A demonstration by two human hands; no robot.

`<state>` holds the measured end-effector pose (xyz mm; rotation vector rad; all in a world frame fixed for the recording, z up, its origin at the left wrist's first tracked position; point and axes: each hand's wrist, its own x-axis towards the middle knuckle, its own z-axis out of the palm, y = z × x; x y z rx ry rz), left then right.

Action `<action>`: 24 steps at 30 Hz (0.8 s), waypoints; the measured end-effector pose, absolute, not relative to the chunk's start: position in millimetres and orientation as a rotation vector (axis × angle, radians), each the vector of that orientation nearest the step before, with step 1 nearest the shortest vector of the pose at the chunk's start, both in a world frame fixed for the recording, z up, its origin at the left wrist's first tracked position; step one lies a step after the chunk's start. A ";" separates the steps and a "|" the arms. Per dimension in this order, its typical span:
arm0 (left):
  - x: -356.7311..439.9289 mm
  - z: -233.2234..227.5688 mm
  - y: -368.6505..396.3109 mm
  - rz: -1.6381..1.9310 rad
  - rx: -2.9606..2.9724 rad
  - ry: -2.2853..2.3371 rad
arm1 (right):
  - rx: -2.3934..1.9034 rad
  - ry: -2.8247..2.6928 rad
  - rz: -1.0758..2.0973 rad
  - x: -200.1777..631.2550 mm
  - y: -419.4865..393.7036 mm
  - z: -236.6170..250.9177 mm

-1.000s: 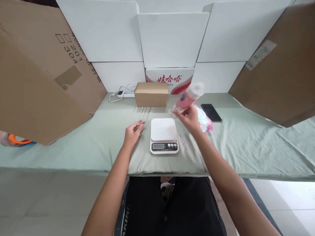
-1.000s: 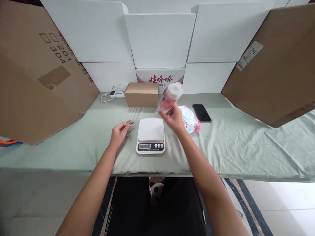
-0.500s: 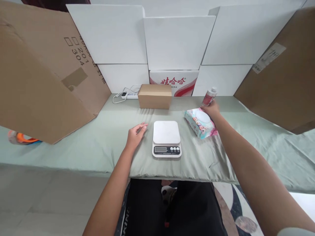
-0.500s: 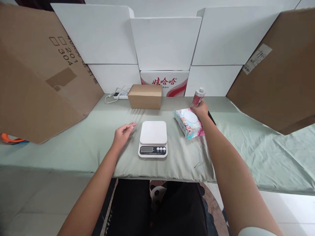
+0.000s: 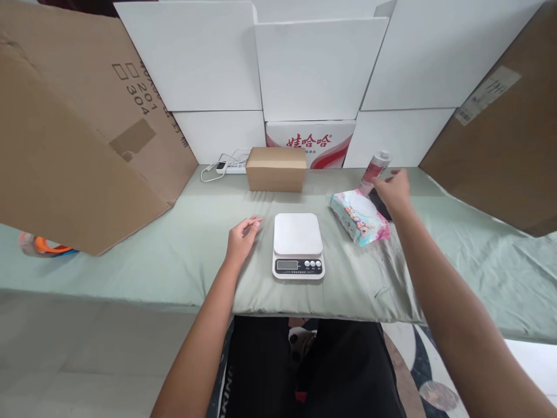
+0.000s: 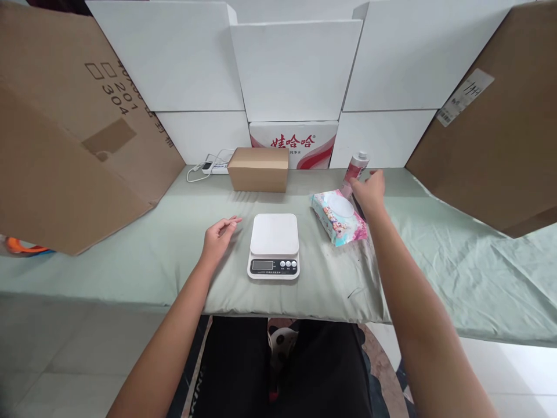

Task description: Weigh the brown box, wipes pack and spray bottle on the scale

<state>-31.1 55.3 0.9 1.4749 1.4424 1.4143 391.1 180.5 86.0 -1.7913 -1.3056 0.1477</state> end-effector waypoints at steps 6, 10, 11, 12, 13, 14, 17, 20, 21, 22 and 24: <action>-27.3 4.4 54.7 1.471 1.352 1.427 | -1.212 -1.289 0.376 293.2 141.2 85.6; -29.5 5.2 57.5 1.511 1.194 1.381 | -1.130 -1.093 0.887 247.2 170.8 62.4; -31.9 6.3 61.3 1.507 1.112 1.358 | -1.155 -1.044 0.983 241.3 182.3 56.7; -35.1 8.1 67.2 1.491 1.020 1.332 | -1.181 -1.009 1.062 237.2 193.8 51.4; -38.5 10.8 75.4 1.466 0.935 1.305 | -1.201 -0.989 1.126 234.4 204.8 46.5; -41.9 14.1 85.7 1.433 0.867 1.282 | -1.211 -0.983 1.177 232.4 214.7 41.9; -48.0 25.4 127.5 1.371 0.826 1.280 | -1.202 -0.997 1.247 228.4 236.8 29.1; -45.4 29.2 173.0 1.399 0.817 1.344 | -1.165 -1.069 1.288 223.9 249.1 17.3; -43.3 27.2 185.8 1.437 0.834 1.350 | -1.146 -1.106 1.296 222.2 251.8 13.8; -41.1 23.4 196.7 1.469 0.851 1.342 | -1.120 -1.151 1.301 220.2 254.2 10.3; -37.9 11.6 211.8 1.519 0.889 1.310 | -1.050 -1.263 1.285 216.0 258.1 3.5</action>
